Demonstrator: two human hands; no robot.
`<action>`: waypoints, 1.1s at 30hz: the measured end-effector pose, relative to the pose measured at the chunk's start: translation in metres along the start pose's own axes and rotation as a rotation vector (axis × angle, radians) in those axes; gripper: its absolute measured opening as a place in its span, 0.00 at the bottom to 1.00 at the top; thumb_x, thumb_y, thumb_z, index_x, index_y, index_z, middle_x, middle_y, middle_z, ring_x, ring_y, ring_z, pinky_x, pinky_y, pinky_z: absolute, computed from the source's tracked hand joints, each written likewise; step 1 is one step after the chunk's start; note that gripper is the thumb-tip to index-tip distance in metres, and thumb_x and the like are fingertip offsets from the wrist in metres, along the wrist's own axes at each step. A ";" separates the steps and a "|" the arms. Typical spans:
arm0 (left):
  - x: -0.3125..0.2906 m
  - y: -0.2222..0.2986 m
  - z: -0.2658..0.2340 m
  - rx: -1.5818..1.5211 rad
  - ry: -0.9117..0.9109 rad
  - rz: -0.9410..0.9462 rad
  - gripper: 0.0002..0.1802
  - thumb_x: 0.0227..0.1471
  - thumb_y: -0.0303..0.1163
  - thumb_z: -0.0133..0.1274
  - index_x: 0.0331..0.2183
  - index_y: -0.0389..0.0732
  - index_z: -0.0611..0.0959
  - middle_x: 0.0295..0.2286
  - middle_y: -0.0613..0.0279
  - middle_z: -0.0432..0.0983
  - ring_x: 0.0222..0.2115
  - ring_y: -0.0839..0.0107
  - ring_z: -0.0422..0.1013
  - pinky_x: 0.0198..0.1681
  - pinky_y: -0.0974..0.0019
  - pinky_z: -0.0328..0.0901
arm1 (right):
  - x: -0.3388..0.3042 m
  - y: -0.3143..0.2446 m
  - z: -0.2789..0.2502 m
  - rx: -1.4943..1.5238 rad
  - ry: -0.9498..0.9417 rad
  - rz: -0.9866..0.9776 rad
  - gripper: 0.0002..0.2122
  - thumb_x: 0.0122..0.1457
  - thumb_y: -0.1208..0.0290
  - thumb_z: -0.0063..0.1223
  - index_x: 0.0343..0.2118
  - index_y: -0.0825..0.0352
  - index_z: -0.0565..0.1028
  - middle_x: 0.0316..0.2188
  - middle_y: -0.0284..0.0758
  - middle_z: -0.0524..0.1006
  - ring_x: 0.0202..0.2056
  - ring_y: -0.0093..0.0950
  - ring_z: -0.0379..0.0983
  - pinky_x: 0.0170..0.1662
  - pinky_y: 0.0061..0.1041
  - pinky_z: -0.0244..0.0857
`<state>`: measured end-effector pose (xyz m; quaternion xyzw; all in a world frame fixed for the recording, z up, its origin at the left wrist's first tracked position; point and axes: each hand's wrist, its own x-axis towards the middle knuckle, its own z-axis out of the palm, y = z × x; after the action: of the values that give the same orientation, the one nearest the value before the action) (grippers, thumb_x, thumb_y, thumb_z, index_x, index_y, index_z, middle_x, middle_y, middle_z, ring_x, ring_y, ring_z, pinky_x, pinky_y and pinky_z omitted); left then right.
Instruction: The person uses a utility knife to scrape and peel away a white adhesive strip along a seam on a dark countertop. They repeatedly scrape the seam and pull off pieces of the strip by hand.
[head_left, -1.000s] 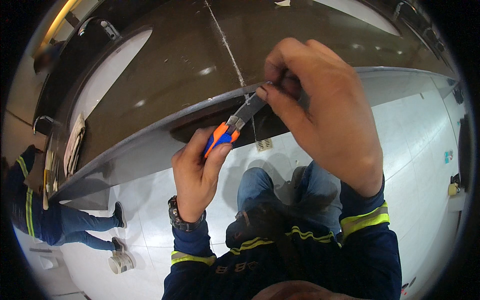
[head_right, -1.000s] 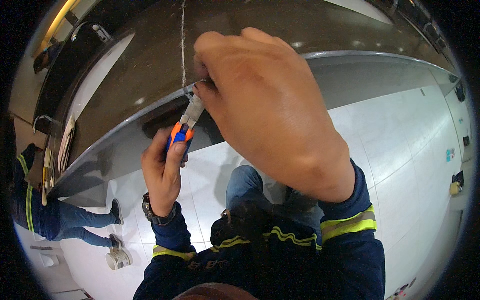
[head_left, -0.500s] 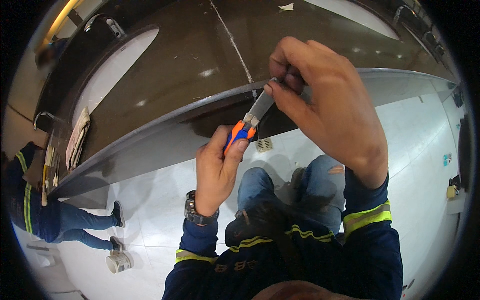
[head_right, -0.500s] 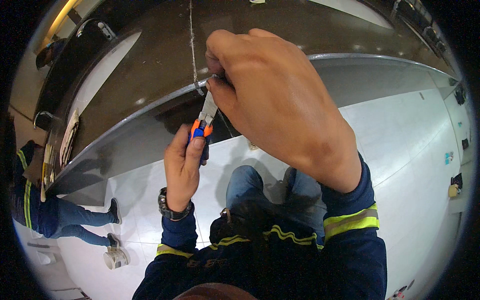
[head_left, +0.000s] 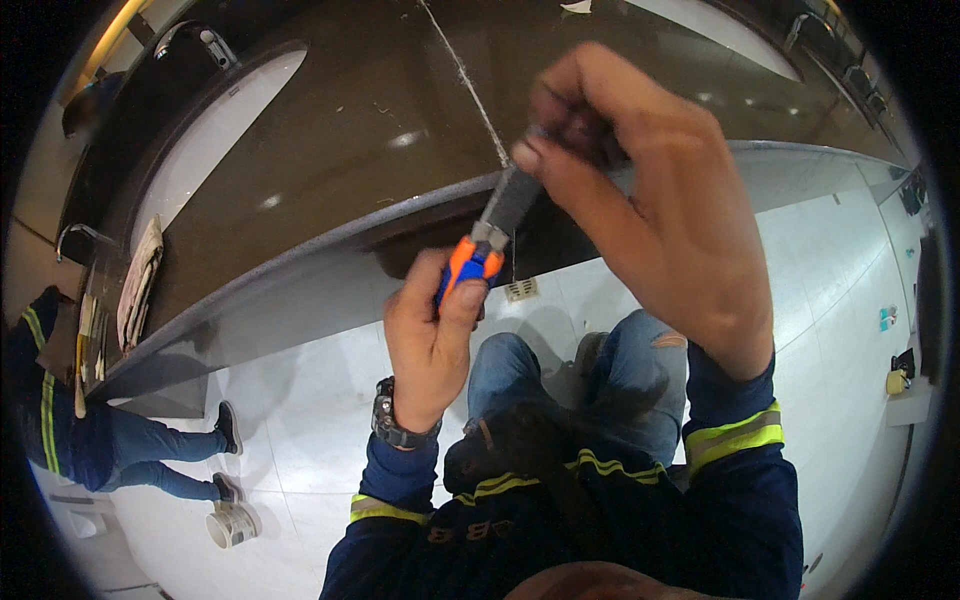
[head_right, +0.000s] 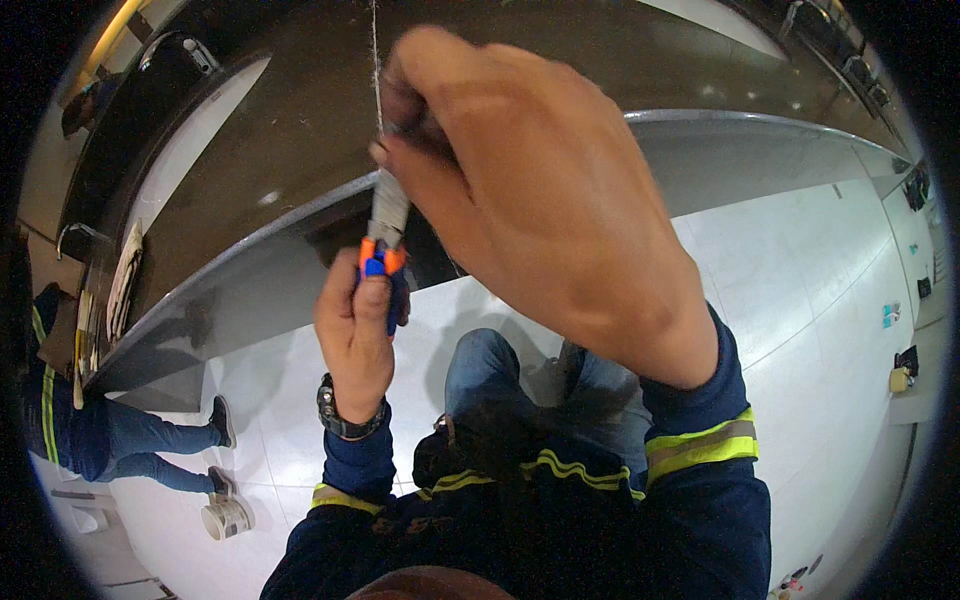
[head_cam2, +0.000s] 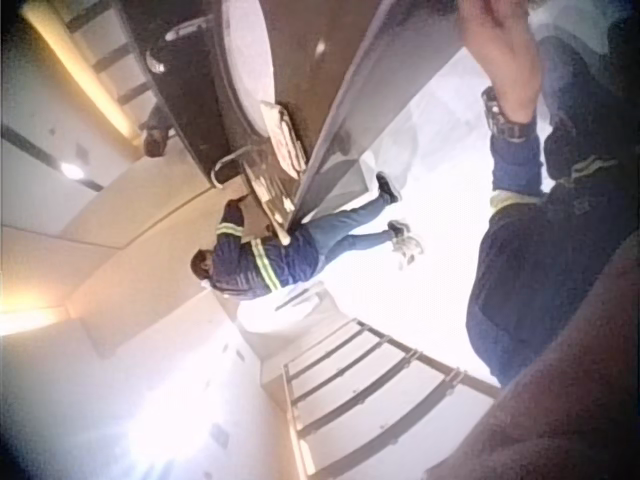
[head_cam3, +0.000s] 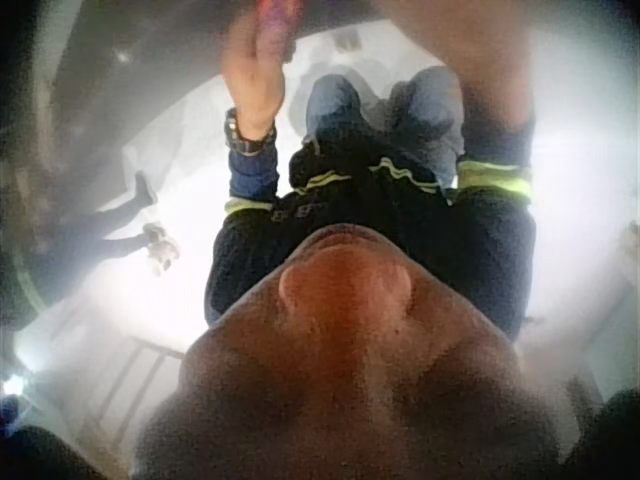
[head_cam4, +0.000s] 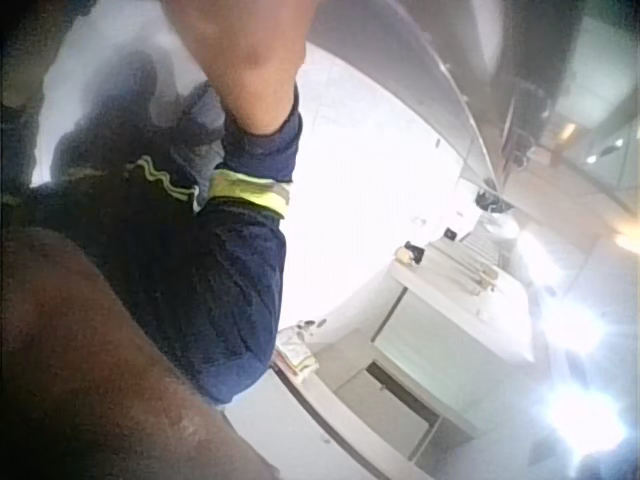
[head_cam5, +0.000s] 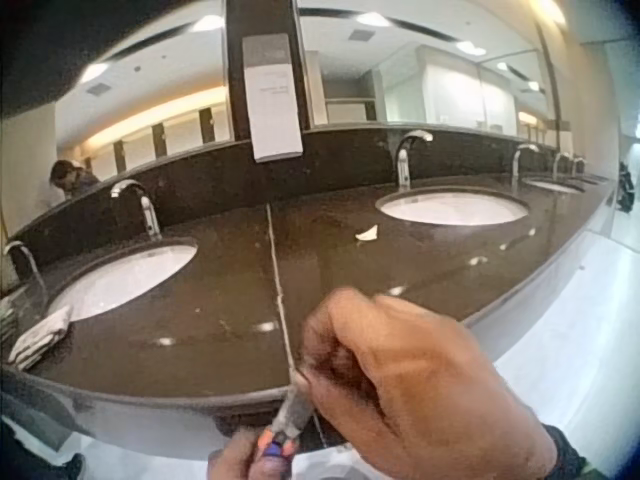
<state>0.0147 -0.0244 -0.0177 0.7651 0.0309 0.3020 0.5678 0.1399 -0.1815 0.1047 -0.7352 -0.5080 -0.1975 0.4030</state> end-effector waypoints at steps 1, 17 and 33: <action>0.001 0.004 0.001 -0.030 0.023 -0.003 0.24 0.67 0.52 0.50 0.38 0.36 0.77 0.24 0.67 0.71 0.21 0.82 0.65 0.24 0.75 0.61 | 0.006 0.003 0.005 0.064 0.043 -0.016 0.07 0.60 0.74 0.60 0.38 0.70 0.74 0.26 0.33 0.72 0.29 0.21 0.68 0.33 0.22 0.63; -0.009 -0.025 0.037 -0.077 0.036 0.042 0.24 0.68 0.51 0.47 0.42 0.37 0.76 0.24 0.68 0.70 0.23 0.80 0.66 0.26 0.74 0.62 | -0.009 0.016 -0.020 -0.101 -0.005 -0.045 0.09 0.54 0.73 0.67 0.35 0.68 0.78 0.27 0.31 0.74 0.31 0.21 0.68 0.34 0.23 0.63; -0.007 -0.024 0.028 -0.115 0.043 0.005 0.19 0.67 0.46 0.50 0.40 0.37 0.78 0.20 0.67 0.71 0.21 0.81 0.67 0.25 0.73 0.61 | -0.007 0.011 -0.005 -0.105 -0.006 -0.164 0.05 0.56 0.75 0.62 0.30 0.67 0.76 0.25 0.35 0.73 0.31 0.33 0.68 0.32 0.31 0.60</action>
<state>0.0300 -0.0428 -0.0473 0.7248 0.0236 0.3209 0.6092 0.1473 -0.1910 0.0985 -0.7118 -0.5565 -0.2542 0.3449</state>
